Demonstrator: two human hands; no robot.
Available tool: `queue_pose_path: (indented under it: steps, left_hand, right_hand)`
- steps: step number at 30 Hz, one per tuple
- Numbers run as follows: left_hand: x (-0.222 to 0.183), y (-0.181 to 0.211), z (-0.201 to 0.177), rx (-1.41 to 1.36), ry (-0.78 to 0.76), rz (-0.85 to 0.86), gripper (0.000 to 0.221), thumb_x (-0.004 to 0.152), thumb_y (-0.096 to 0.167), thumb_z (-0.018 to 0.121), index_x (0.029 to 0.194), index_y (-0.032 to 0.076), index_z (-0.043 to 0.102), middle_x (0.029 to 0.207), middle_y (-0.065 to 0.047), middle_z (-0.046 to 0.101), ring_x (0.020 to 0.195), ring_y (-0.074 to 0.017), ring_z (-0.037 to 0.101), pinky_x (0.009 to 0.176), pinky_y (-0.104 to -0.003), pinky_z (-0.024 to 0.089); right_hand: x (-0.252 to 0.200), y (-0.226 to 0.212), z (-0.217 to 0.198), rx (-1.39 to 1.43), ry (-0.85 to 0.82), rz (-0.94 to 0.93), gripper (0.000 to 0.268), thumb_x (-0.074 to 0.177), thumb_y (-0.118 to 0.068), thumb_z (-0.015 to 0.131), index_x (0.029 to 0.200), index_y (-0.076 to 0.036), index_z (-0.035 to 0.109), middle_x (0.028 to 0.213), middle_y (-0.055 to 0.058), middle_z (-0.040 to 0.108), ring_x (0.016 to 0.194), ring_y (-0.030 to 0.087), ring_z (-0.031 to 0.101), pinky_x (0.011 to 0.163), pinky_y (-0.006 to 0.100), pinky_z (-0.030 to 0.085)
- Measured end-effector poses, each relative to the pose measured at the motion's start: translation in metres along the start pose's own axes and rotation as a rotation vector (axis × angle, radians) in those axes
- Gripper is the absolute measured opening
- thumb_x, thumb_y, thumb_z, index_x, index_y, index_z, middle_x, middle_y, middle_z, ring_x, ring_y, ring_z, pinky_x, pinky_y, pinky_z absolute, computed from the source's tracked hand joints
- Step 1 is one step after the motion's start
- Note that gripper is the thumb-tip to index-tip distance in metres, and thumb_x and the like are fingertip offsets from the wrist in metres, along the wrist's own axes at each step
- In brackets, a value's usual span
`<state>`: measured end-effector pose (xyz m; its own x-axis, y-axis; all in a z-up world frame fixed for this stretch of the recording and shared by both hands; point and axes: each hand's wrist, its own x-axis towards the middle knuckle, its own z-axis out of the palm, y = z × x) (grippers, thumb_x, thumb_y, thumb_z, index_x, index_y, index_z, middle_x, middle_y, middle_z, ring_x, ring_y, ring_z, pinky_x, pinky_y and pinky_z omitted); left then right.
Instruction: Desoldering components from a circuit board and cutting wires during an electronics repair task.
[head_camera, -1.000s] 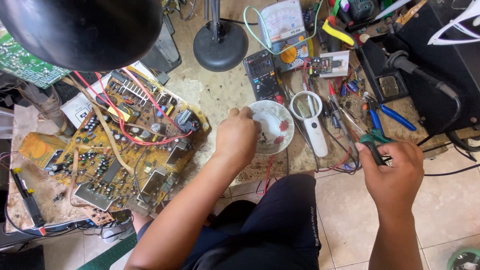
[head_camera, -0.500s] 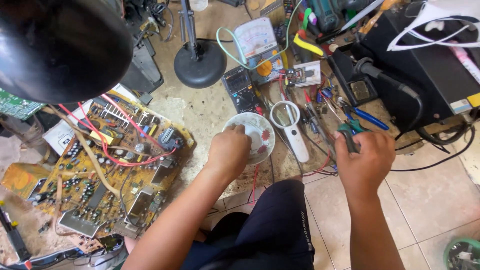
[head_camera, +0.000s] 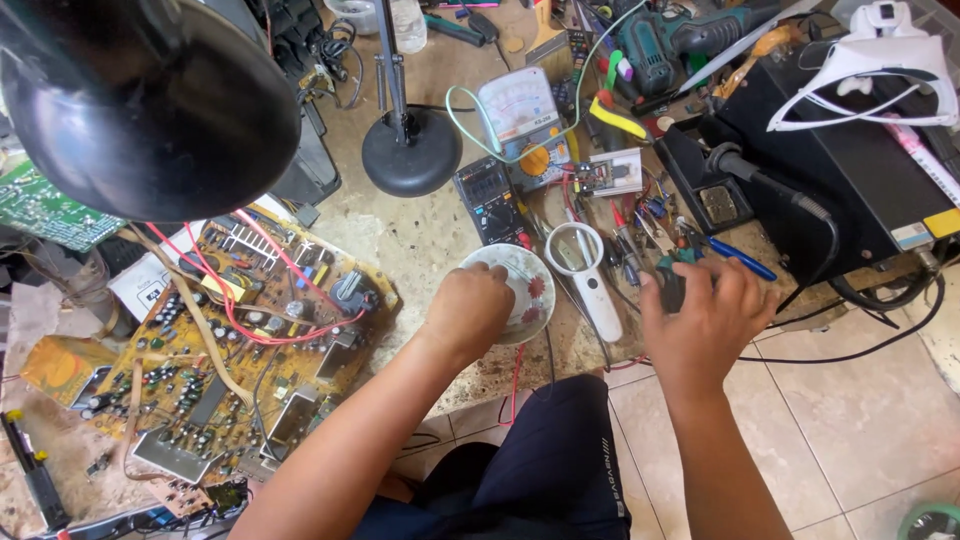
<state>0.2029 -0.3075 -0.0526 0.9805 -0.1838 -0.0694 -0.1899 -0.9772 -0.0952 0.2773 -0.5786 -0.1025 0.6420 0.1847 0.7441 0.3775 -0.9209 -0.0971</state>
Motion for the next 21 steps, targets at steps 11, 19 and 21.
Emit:
queue_pose_path:
  steps: [11, 19, 21]
  left_hand:
    - [-0.016, -0.024, -0.018, -0.419, 0.204, -0.02, 0.013, 0.084, 0.007, 0.064, 0.088, -0.003, 0.072, 0.083, -0.018, 0.069, 0.073, -0.0403, 0.073, 0.062, -0.047, 0.062]
    - [-0.025, -0.014, 0.014, -0.963, 0.388, -0.198, 0.005, 0.085, 0.007, 0.068, 0.084, 0.007, 0.063, 0.067, -0.009, 0.062, 0.066, -0.0295, 0.071, 0.057, -0.036, 0.058]
    - [-0.033, -0.01, 0.006, -1.132, 0.425, -0.273, 0.005, 0.087, 0.005, 0.069, 0.089, 0.004, 0.066, 0.074, -0.014, 0.068, 0.069, -0.0281, 0.074, 0.061, -0.035, 0.059]
  right_hand:
    - [0.002, -0.065, -0.028, 0.307, -0.46, 0.01, 0.043, 0.088, -0.043, 0.076, 0.12, -0.013, 0.073, 0.102, 0.013, 0.07, 0.091, 0.032, 0.072, 0.076, 0.045, 0.056]
    - [-0.003, -0.068, -0.018, 0.425, -0.424, 0.119, 0.043, 0.09, -0.028, 0.075, 0.128, -0.01, 0.068, 0.106, 0.016, 0.07, 0.098, 0.037, 0.071, 0.081, 0.046, 0.058]
    - [-0.001, -0.064, -0.023, 0.487, -0.412, 0.15, 0.04, 0.09, -0.023, 0.073, 0.127, -0.008, 0.069, 0.107, 0.017, 0.068, 0.099, 0.039, 0.07, 0.082, 0.047, 0.057]
